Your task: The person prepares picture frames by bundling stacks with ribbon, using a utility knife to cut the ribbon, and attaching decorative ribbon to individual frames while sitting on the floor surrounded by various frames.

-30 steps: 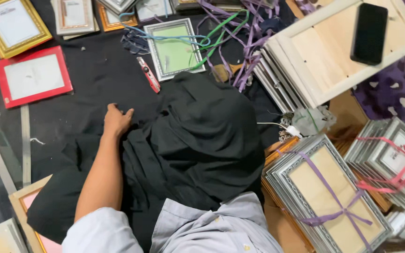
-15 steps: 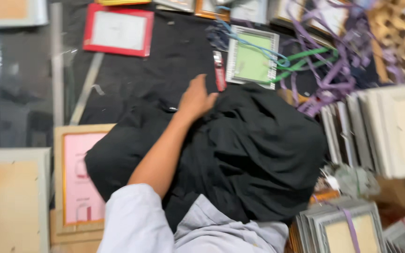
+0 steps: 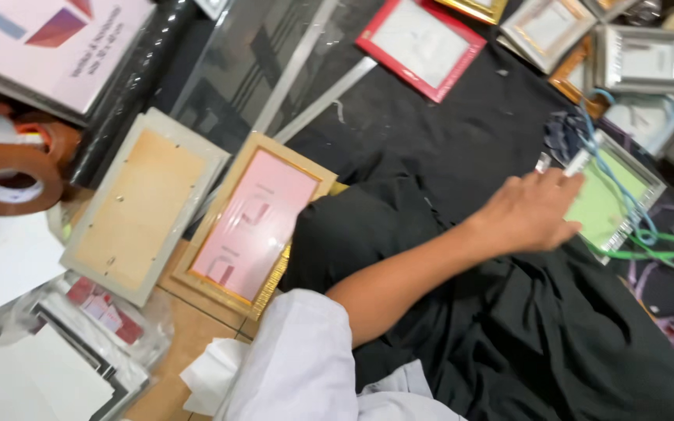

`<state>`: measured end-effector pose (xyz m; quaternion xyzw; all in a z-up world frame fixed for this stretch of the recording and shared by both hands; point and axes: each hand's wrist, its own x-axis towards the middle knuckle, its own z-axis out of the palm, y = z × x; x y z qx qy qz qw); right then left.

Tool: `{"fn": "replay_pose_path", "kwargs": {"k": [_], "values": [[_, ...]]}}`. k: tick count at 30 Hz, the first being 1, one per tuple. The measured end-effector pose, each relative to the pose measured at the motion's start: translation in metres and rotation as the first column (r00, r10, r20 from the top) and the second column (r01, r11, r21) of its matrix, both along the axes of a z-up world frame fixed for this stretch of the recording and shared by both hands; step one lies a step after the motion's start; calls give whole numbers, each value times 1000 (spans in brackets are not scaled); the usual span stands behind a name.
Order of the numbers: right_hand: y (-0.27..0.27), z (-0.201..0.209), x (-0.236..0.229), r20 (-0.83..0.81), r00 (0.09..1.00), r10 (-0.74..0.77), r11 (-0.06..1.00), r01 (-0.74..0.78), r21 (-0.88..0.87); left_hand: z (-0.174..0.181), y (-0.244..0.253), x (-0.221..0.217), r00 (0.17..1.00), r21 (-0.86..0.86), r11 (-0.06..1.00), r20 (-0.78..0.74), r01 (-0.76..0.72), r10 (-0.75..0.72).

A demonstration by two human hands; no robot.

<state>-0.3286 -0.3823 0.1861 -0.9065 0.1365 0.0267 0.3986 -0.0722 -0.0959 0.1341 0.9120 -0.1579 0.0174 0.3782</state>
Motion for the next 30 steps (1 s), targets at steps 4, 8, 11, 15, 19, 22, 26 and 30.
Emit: {"fn": "replay_pose_path", "kwargs": {"k": [4,8,11,15,19,22,26,30], "values": [[76,36,95,50,993,109,994,-108,-31,4,16,3,993,-91,995,108,-27,37],[142,42,198,-386,766,514,492,-633,-598,5,32,11,988,-129,985,86,-118,130],[157,26,241,-437,704,560,371,-685,-627,23,43,10,993,-154,982,30,-107,113],[173,5,269,-335,753,566,621,-657,-427,44,58,10,996,-239,970,-78,-51,33],[179,-23,278,-342,769,541,727,-631,-269,16,52,15,995,-173,982,-80,-79,66],[179,-43,281,-321,774,546,732,-627,-267,-6,42,16,991,-138,983,54,-117,126],[178,-75,279,-240,849,471,866,-497,-58,-3,40,13,998,-99,994,-37,-54,50],[171,-94,287,-268,824,499,821,-549,-156,8,45,18,993,-115,990,-92,-86,75]]}}
